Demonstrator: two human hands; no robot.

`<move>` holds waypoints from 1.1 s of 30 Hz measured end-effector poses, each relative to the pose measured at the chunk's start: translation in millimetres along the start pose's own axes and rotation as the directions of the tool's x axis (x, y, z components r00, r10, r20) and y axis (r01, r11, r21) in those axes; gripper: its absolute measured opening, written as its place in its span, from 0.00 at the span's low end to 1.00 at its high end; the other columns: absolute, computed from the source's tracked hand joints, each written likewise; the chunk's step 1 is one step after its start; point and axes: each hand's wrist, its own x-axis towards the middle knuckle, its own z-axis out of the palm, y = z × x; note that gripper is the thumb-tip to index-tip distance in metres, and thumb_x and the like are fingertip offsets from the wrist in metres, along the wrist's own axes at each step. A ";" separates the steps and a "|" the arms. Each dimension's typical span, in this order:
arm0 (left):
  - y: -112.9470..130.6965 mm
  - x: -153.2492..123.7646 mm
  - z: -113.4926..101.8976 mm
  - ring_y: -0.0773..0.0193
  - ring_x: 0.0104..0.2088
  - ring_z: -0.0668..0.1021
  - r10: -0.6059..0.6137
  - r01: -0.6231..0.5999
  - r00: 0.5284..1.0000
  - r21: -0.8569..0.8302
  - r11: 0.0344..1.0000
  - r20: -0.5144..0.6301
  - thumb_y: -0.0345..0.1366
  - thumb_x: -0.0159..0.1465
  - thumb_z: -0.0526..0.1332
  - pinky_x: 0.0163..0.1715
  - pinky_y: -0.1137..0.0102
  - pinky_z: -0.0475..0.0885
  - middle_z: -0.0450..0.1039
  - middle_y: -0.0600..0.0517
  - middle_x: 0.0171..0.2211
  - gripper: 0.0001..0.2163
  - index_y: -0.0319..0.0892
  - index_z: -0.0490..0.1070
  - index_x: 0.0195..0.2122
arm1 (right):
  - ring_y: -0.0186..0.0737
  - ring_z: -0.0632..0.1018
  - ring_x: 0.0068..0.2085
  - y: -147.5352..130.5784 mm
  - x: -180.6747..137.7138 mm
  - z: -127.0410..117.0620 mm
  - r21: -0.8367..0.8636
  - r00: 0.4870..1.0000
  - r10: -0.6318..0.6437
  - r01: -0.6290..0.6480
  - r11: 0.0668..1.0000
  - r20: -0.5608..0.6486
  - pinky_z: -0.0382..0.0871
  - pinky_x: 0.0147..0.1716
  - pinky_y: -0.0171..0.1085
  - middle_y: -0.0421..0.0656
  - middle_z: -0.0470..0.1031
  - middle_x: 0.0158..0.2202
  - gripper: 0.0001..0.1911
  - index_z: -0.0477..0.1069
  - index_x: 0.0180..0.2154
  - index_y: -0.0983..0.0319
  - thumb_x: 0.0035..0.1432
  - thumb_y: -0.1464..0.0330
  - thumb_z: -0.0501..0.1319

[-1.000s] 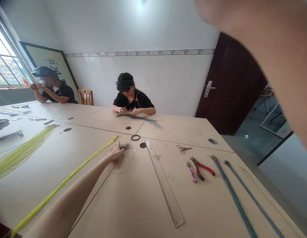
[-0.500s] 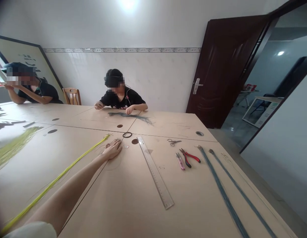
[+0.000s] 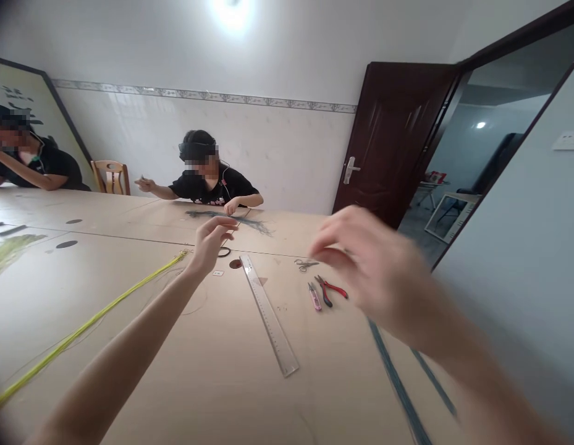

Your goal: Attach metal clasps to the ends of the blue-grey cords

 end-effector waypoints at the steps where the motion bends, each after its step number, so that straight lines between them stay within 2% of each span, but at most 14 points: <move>1: 22.5 -11.8 6.5 0.62 0.40 0.76 0.036 -0.029 0.997 -0.104 0.994 0.062 0.34 0.66 0.50 0.37 0.66 0.73 0.71 0.46 0.41 0.10 0.37 0.68 0.39 | 0.39 0.74 0.43 -7.2 1.3 8.9 0.101 0.994 -0.093 0.098 0.990 -0.054 0.68 0.43 0.40 0.42 0.72 0.41 0.10 0.69 0.34 0.51 0.64 0.61 0.51; 2: 43.2 -25.1 11.6 0.62 0.39 0.77 0.074 -0.046 0.988 -0.200 0.979 0.133 0.35 0.65 0.50 0.35 0.69 0.73 0.71 0.47 0.41 0.10 0.38 0.69 0.37 | 0.39 0.74 0.41 -12.8 3.5 19.3 0.200 0.977 -0.176 0.198 0.960 -0.120 0.69 0.42 0.40 0.41 0.72 0.39 0.08 0.69 0.33 0.54 0.63 0.64 0.53; 5: 87.9 -66.2 20.5 0.63 0.31 0.78 0.143 -0.030 0.952 -0.384 0.923 0.269 0.40 0.64 0.51 0.24 0.72 0.73 0.72 0.47 0.36 0.12 0.38 0.69 0.34 | 0.37 0.74 0.42 -20.8 7.4 47.7 0.301 0.949 -0.126 0.215 0.929 -0.289 0.68 0.41 0.38 0.41 0.71 0.38 0.06 0.69 0.33 0.59 0.62 0.70 0.55; 6: 95.8 -77.9 22.5 0.63 0.30 0.79 0.151 0.006 0.935 -0.438 0.899 0.322 0.40 0.65 0.52 0.23 0.74 0.73 0.72 0.48 0.35 0.11 0.38 0.68 0.35 | 0.36 0.73 0.43 -20.9 6.2 54.1 0.321 0.940 -0.108 0.217 0.922 -0.324 0.67 0.43 0.37 0.41 0.71 0.38 0.05 0.69 0.33 0.59 0.62 0.71 0.56; 8: 102.4 -95.8 26.9 0.65 0.28 0.79 0.129 0.156 0.891 -0.561 0.813 0.435 0.39 0.64 0.55 0.22 0.76 0.72 0.72 0.50 0.32 0.09 0.38 0.68 0.35 | 0.35 0.73 0.45 -18.6 -0.5 61.8 0.352 0.928 -0.113 0.245 0.903 -0.354 0.66 0.44 0.36 0.40 0.70 0.38 0.05 0.68 0.33 0.60 0.62 0.72 0.56; 10: 100.8 -107.0 32.5 0.68 0.25 0.78 0.118 0.235 0.869 -0.611 0.756 0.481 0.38 0.64 0.57 0.21 0.77 0.72 0.72 0.52 0.30 0.08 0.38 0.68 0.34 | 0.34 0.72 0.45 -14.4 -10.4 65.2 0.369 0.930 -0.140 0.269 0.890 -0.341 0.66 0.44 0.34 0.40 0.70 0.37 0.06 0.68 0.33 0.60 0.62 0.74 0.55; 14: 93.0 -118.0 45.9 0.74 0.19 0.74 0.067 0.248 0.863 -0.535 0.808 0.501 0.35 0.64 0.57 0.19 0.80 0.70 0.72 0.54 0.24 0.07 0.37 0.67 0.30 | 0.33 0.71 0.46 -6.3 -27.2 67.3 0.377 0.945 -0.175 0.274 0.885 -0.277 0.65 0.44 0.33 0.40 0.68 0.37 0.07 0.67 0.33 0.60 0.62 0.75 0.54; 20: 89.0 -126.0 54.9 0.77 0.19 0.71 0.082 0.149 0.888 -0.450 0.881 0.453 0.32 0.63 0.57 0.19 0.83 0.67 0.70 0.57 0.21 0.08 0.38 0.67 0.26 | 0.39 0.71 0.45 -5.2 -33.8 63.6 0.229 0.920 -0.253 0.327 0.917 -0.301 0.66 0.43 0.39 0.43 0.70 0.37 0.05 0.68 0.34 0.64 0.62 0.74 0.55; 25: 86.0 -129.4 54.1 0.78 0.19 0.71 0.115 0.099 0.914 -0.487 0.868 0.390 0.31 0.64 0.57 0.20 0.84 0.67 0.69 0.58 0.21 0.09 0.39 0.66 0.26 | 0.35 0.73 0.41 -9.7 -37.6 60.0 0.244 0.903 -0.165 0.277 0.929 -0.396 0.66 0.42 0.37 0.41 0.73 0.37 0.04 0.70 0.35 0.63 0.61 0.73 0.57; 29: 85.6 -131.5 51.5 0.78 0.19 0.71 0.150 0.049 0.923 -0.495 0.868 0.354 0.32 0.64 0.57 0.19 0.84 0.67 0.70 0.59 0.22 0.08 0.39 0.66 0.27 | 0.32 0.73 0.39 -13.7 -42.5 57.6 0.306 0.935 -0.141 0.244 0.920 -0.325 0.66 0.38 0.34 0.39 0.73 0.35 0.03 0.70 0.34 0.62 0.60 0.71 0.58; 33: 86.5 -133.8 48.0 0.78 0.19 0.71 0.160 0.021 0.922 -0.457 0.889 0.353 0.32 0.64 0.57 0.19 0.84 0.67 0.70 0.58 0.22 0.09 0.39 0.66 0.26 | 0.33 0.72 0.39 -17.5 -44.8 58.6 0.317 0.932 -0.161 0.268 0.910 -0.324 0.66 0.38 0.35 0.38 0.73 0.36 0.03 0.70 0.36 0.61 0.58 0.72 0.59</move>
